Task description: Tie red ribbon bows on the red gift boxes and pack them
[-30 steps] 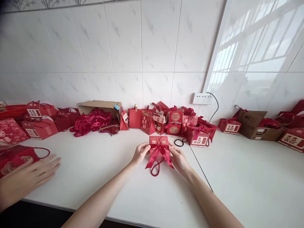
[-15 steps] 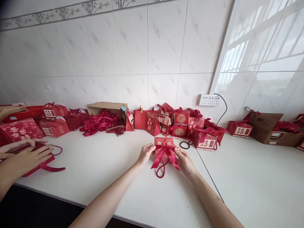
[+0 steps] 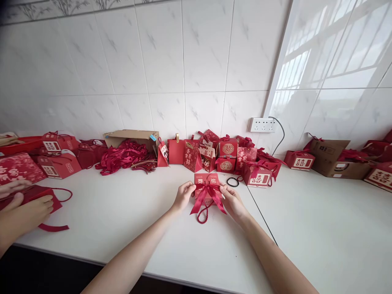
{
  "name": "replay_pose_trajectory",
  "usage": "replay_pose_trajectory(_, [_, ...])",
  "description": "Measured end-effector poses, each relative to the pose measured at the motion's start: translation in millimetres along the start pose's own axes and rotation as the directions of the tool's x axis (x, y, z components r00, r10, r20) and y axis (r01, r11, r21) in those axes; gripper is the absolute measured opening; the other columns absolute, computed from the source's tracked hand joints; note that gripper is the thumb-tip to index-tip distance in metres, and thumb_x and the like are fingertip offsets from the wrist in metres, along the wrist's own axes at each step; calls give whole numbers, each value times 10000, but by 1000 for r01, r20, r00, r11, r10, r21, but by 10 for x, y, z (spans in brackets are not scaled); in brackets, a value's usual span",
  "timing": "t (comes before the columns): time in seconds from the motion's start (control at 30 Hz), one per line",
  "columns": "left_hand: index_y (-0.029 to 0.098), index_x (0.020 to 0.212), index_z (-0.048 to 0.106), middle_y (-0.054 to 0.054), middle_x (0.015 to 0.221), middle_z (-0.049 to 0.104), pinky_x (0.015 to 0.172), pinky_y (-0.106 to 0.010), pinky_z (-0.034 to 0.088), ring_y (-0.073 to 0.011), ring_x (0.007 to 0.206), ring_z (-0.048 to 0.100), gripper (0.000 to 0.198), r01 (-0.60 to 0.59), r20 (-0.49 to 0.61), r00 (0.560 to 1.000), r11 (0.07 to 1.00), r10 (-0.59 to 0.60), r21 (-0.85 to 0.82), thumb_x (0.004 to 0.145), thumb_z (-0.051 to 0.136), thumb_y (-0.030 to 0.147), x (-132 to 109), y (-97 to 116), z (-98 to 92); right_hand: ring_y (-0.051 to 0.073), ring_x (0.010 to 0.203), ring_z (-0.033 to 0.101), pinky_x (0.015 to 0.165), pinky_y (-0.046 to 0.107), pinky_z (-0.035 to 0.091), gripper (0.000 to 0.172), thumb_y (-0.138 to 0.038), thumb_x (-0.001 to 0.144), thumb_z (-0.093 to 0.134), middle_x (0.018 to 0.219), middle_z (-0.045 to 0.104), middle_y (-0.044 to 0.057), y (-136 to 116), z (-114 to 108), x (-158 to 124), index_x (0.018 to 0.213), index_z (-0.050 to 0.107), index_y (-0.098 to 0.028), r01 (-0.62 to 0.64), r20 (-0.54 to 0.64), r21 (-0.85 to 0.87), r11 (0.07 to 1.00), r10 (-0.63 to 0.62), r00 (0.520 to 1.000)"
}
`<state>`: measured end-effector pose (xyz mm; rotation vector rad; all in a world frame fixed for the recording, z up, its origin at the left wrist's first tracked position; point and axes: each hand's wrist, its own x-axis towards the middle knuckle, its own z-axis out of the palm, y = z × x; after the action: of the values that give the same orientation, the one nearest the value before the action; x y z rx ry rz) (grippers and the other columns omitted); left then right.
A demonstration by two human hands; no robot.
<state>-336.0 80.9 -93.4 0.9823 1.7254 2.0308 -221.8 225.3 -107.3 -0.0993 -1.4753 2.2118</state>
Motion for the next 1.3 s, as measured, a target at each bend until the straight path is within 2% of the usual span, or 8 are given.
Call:
replay_pose_trajectory(0.4, [190,509,388,48,488,382,509,-241,284,-93,505,355,318,18,40,999,998,-15,-58,653,564,413,-7,41,10,145,667,566,641,265,450,280,-397,683,733,756,647,-18,-59,-4,-33,596,534,-220,-40,5,4,999,40,999])
replay_pose_trajectory(0.6, [192,504,385,49,481,372,499,-239,279,-90,497,349,309,22,40,999,999,-20,-47,647,551,409,3,28,16,159,702,584,676,281,458,240,-407,681,735,789,658,-5,-21,-62,-5,648,584,-224,-70,-16,-14,997,70,997])
replay_pose_trajectory(0.7, [193,505,381,50,472,373,495,-238,278,-90,488,352,317,19,50,999,999,-17,-48,652,551,417,4,30,17,177,723,589,697,304,466,239,-433,681,727,819,670,16,5,-68,8,703,610,-226,-46,-22,-19,999,45,999])
replay_pose_trajectory(0.83, [194,496,371,52,466,363,483,-237,264,-87,479,338,335,-4,53,999,999,7,-43,654,553,427,1,49,13,175,704,587,673,303,474,252,-448,666,733,844,681,20,6,-45,16,684,613,-227,-38,-22,-31,999,38,999])
replay_pose_trajectory(1.17, [183,480,393,51,471,380,491,-235,251,-84,491,350,332,-7,45,999,999,9,-41,659,596,375,9,40,2,143,648,533,635,278,419,304,-408,617,776,684,601,-32,-90,5,-32,597,526,-235,-10,-35,-31,999,9,999])
replay_pose_trajectory(1.3, [183,471,373,54,464,361,492,-235,242,-79,483,327,355,2,49,999,998,1,-70,681,606,349,49,14,5,144,669,541,641,278,414,316,-417,629,762,739,619,-39,-84,-16,-17,608,504,-234,-14,-27,-41,999,13,1000])
